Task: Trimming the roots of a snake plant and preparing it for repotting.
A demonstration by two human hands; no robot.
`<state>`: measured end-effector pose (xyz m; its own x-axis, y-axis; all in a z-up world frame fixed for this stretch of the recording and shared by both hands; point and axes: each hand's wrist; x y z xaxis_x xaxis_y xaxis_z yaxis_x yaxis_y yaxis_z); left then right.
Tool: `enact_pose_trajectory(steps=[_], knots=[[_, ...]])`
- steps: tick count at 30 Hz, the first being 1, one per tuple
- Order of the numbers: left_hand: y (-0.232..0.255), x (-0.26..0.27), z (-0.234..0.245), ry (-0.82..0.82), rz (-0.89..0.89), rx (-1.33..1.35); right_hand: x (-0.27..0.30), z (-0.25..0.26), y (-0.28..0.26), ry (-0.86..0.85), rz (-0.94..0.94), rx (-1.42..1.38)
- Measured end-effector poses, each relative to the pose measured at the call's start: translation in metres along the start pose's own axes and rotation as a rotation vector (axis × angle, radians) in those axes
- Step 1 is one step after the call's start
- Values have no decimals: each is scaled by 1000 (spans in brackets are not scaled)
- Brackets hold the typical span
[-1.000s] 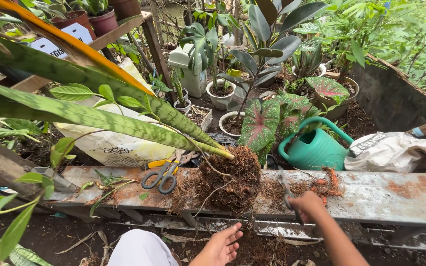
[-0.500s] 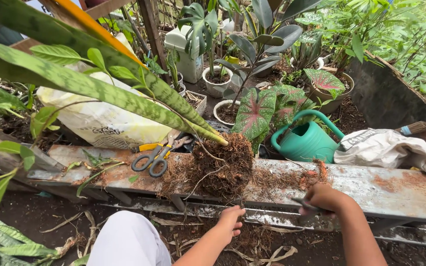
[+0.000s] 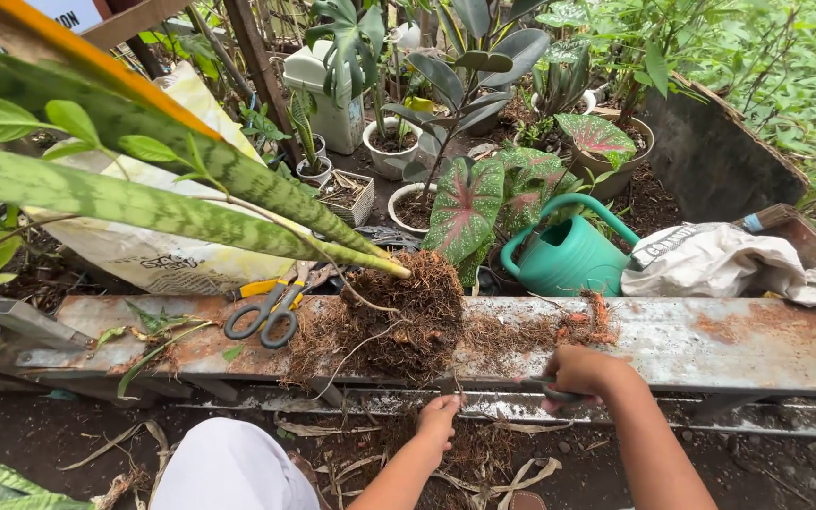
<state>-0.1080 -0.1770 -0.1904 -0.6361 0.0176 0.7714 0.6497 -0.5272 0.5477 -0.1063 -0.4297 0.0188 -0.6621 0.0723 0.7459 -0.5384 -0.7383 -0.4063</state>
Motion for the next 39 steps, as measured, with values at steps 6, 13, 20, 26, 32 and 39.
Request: enact_pose_trajectory(steps=[6, 13, 20, 26, 32, 39], knots=[[14, 18, -18, -22, -97, 149, -42, -7, 13, 52, 66, -22], [39, 37, -25, -63, -97, 183, -62, -29, 2, 241, 82, 351], [43, 33, -26, -101, -105, 206, -11, -12, -27, 278, 50, 222], [43, 25, -34, -110, -76, 207, -17, -25, -29, 323, 7, 205], [38, 12, -36, -110, -83, 235, -24, -44, -41, 455, 143, 264], [46, 17, -29, -146, -112, 279, -22, -45, -49, 485, 151, 246]])
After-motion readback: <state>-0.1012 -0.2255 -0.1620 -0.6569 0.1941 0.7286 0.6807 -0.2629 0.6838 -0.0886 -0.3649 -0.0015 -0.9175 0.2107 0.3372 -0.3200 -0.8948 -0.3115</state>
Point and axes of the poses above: each hand's wrist, its own x-axis away from the middle knuckle, its own z-axis out of the back of the hand, y = z × x, and after that the axes turned 11 degrees about -x, right-handed
